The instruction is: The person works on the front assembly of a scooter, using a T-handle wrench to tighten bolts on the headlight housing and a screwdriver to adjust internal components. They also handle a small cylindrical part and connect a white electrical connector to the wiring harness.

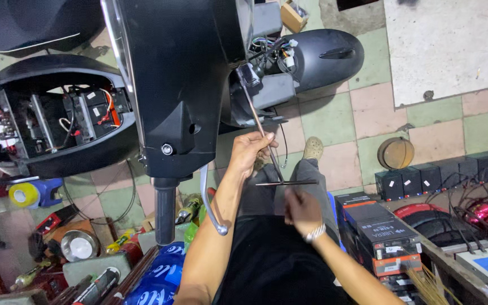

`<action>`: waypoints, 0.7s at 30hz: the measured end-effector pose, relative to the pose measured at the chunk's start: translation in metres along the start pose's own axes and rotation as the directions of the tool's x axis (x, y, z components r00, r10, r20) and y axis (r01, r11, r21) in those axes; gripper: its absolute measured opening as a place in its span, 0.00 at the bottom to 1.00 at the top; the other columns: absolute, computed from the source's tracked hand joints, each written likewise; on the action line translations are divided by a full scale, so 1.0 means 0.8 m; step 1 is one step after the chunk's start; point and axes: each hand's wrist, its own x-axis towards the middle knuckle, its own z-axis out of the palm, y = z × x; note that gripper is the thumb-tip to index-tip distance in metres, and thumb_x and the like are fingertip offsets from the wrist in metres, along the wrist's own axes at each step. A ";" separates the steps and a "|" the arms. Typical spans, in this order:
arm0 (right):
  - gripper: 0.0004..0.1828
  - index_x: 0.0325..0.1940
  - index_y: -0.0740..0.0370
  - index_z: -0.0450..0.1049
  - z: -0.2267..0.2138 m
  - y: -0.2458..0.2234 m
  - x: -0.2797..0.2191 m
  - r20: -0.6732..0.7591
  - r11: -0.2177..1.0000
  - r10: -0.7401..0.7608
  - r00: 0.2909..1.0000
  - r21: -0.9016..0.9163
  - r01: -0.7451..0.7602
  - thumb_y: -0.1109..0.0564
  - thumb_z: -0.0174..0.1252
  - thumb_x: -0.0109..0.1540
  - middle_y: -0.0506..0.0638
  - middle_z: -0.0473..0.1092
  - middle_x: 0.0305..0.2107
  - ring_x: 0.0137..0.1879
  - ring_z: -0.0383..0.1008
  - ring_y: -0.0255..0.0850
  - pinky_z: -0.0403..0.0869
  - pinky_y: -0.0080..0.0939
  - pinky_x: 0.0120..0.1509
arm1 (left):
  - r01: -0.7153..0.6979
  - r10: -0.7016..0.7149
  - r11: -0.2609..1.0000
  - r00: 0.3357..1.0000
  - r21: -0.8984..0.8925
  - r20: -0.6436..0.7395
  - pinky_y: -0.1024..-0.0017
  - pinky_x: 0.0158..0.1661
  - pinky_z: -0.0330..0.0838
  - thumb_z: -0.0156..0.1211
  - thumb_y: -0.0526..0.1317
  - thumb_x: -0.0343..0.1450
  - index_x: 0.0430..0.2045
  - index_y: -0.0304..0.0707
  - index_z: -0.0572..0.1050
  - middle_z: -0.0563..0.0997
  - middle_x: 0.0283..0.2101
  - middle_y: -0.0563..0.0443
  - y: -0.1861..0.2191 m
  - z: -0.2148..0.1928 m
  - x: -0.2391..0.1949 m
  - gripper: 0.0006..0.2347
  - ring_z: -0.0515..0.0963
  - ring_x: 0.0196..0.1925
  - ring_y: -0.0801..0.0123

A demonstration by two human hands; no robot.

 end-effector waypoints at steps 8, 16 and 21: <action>0.43 0.61 0.72 0.67 0.022 -0.106 -0.027 0.168 0.103 -0.817 0.552 -0.899 0.426 0.33 0.53 0.56 0.56 0.76 0.41 0.56 0.72 0.45 0.55 0.65 0.62 | -0.030 0.028 0.999 0.999 -0.042 -0.044 0.78 0.25 0.72 0.68 0.41 0.70 0.30 0.28 0.82 0.84 0.28 0.47 -0.004 0.020 0.005 0.10 0.77 0.23 0.78; 0.07 0.41 0.60 0.72 0.012 -0.070 0.046 0.334 -0.080 -0.548 0.767 -0.934 0.349 0.54 0.54 0.65 0.50 0.74 0.23 0.34 0.78 0.43 0.71 0.44 0.58 | -0.032 0.032 0.999 0.998 0.001 -0.052 0.79 0.24 0.71 0.67 0.40 0.71 0.32 0.28 0.82 0.84 0.29 0.48 0.006 0.030 0.004 0.09 0.76 0.22 0.78; 0.16 0.35 0.63 0.72 0.003 -0.091 0.066 0.365 0.261 -0.554 0.748 -0.778 0.572 0.47 0.62 0.56 0.53 0.74 0.17 0.24 0.77 0.50 0.74 0.56 0.40 | -0.041 0.041 0.999 0.996 -0.003 -0.075 0.81 0.23 0.66 0.66 0.40 0.71 0.34 0.28 0.82 0.84 0.29 0.48 0.009 0.026 -0.004 0.10 0.73 0.21 0.80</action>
